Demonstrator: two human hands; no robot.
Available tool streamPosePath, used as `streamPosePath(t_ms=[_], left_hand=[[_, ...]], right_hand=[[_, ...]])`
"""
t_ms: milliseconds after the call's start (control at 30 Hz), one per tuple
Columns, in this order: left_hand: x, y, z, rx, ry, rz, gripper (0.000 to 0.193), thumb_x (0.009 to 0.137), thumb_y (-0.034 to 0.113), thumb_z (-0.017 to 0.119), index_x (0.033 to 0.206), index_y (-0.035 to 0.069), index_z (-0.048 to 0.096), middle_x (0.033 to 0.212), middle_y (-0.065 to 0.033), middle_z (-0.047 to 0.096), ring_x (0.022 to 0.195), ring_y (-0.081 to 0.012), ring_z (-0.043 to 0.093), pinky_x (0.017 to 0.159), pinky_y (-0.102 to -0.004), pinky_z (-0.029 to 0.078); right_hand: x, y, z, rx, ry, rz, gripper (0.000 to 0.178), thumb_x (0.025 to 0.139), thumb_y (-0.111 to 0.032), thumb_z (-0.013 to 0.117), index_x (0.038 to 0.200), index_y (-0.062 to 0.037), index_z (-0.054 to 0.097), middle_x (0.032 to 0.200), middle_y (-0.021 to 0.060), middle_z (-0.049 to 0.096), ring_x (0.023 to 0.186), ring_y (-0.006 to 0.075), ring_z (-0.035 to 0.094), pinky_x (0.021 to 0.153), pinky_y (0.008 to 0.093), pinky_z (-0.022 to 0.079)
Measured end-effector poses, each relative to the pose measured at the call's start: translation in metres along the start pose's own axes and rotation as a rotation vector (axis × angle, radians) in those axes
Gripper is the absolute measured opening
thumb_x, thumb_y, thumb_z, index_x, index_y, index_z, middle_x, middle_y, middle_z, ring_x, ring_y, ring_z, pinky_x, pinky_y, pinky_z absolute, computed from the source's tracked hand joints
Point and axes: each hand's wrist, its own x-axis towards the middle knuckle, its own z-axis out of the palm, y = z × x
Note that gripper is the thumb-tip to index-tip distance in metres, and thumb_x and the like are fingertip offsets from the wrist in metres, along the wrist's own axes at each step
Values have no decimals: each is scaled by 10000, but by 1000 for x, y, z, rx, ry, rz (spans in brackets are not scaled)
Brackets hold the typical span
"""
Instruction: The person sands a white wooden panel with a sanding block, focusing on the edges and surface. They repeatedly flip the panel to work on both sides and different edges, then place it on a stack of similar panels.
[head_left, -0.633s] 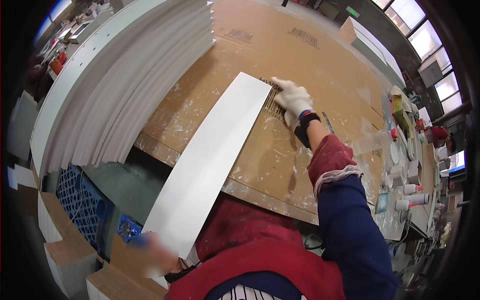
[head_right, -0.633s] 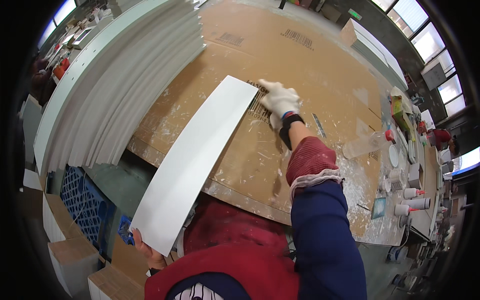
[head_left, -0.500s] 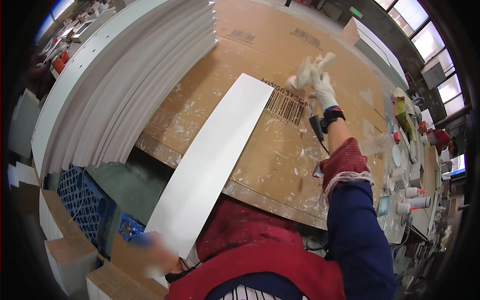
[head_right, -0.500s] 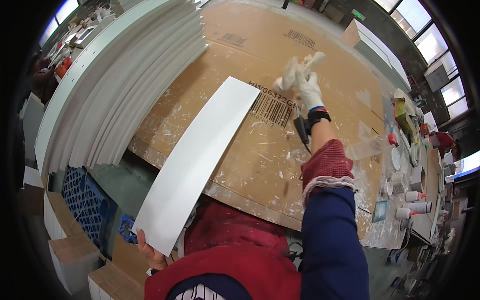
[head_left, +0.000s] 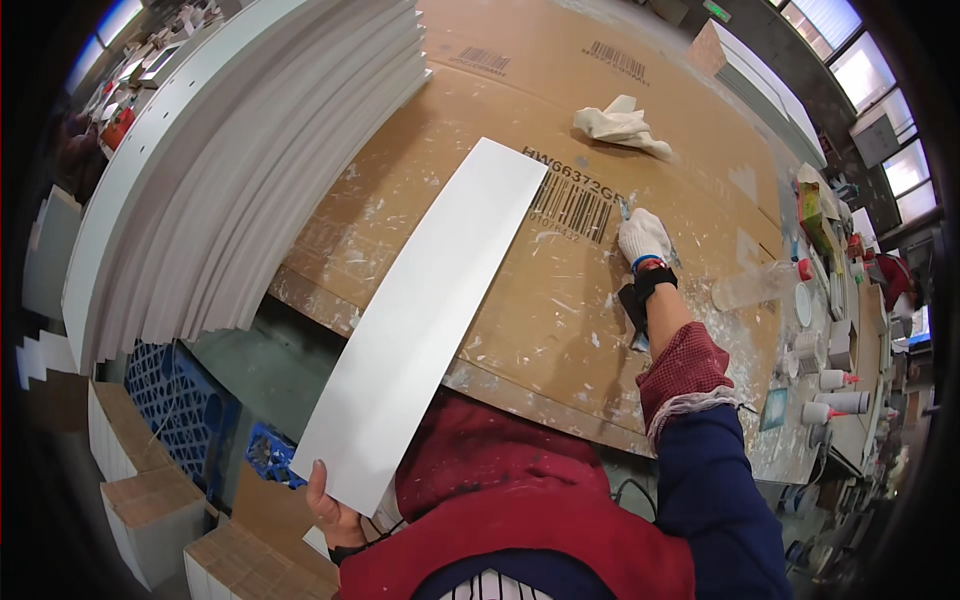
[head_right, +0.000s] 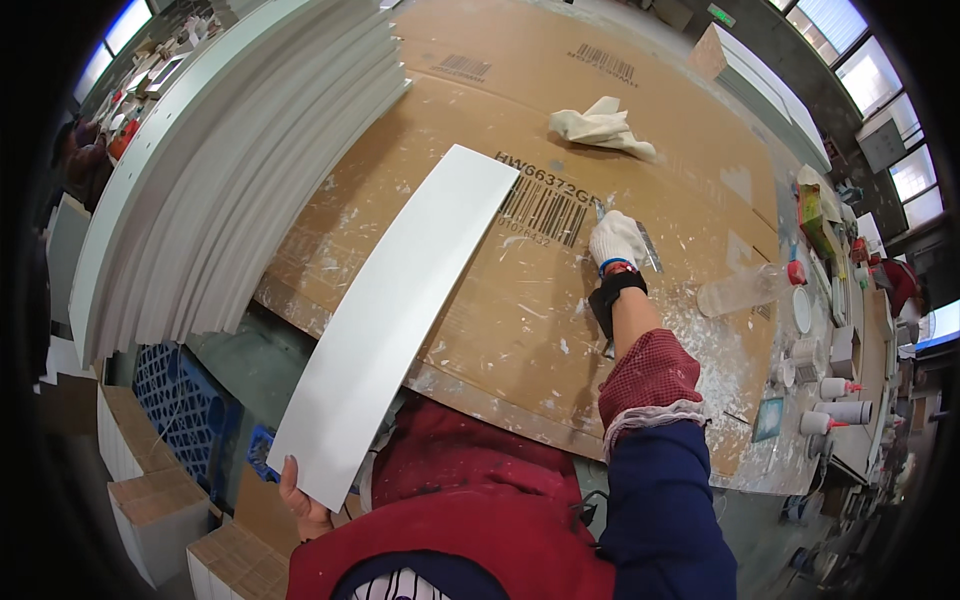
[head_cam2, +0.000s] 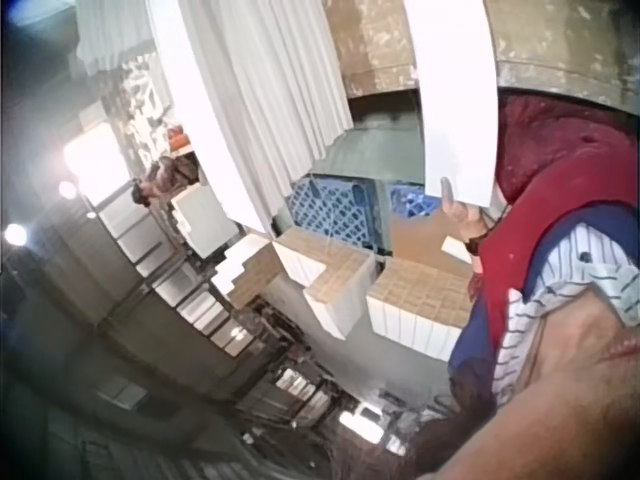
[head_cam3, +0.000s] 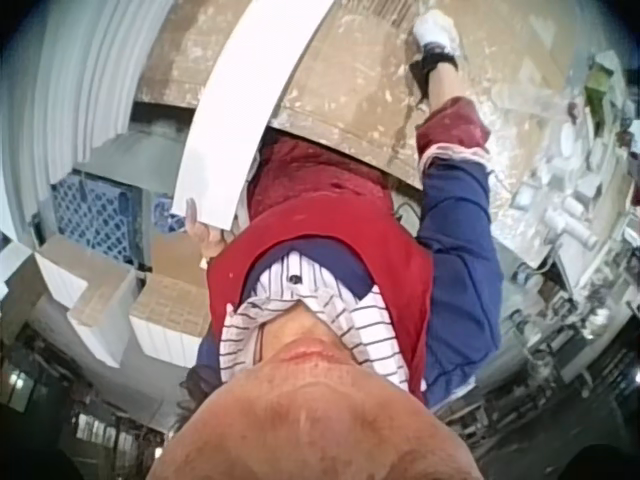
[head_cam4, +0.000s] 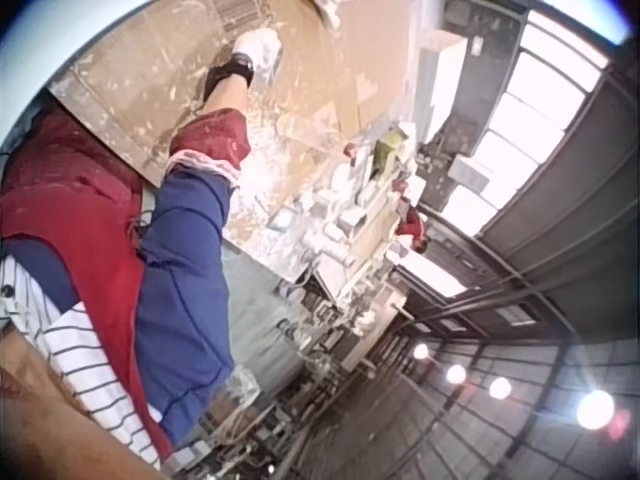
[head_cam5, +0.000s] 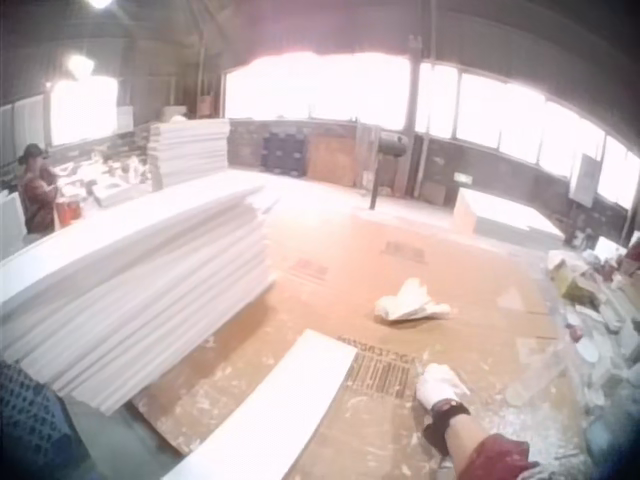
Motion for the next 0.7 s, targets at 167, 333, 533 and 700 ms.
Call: streamPosePath(t_ms=[167,333,533,700], left_hand=[[1,0,-2,16,11,13,437,883,192,546,1249,-23,443,1223,-145,533,1124,-287,514,977,-425,400],[3,2,-3,6,10,1,439,884,198,546,1249,-24,443,1220,-146,536,1123,-287,516,974,-425,402],[6,2,-12,7,59,-6,448,895,213,526,1269,-13,426,1219,-154,532,1125,-302,513,968,-452,412],[7,6,-15,25,100,-12,455,905,225,519,1279,-10,413,1227,-164,521,1133,-308,505,972,-460,413]], right_hand=[[-7,-16,-25,128,-123,30,199,762,-196,570,835,-59,695,878,232,645,868,382,628,739,443,503],[-11,-25,-24,124,-184,-90,266,796,-180,520,1016,-66,617,980,245,619,960,381,594,811,453,470],[6,-39,-32,347,-132,-271,278,842,-283,509,1040,-101,578,1002,192,619,986,361,570,827,438,447],[-14,-87,-43,479,24,-722,170,857,-230,497,925,-103,589,869,144,614,873,326,587,743,411,461]])
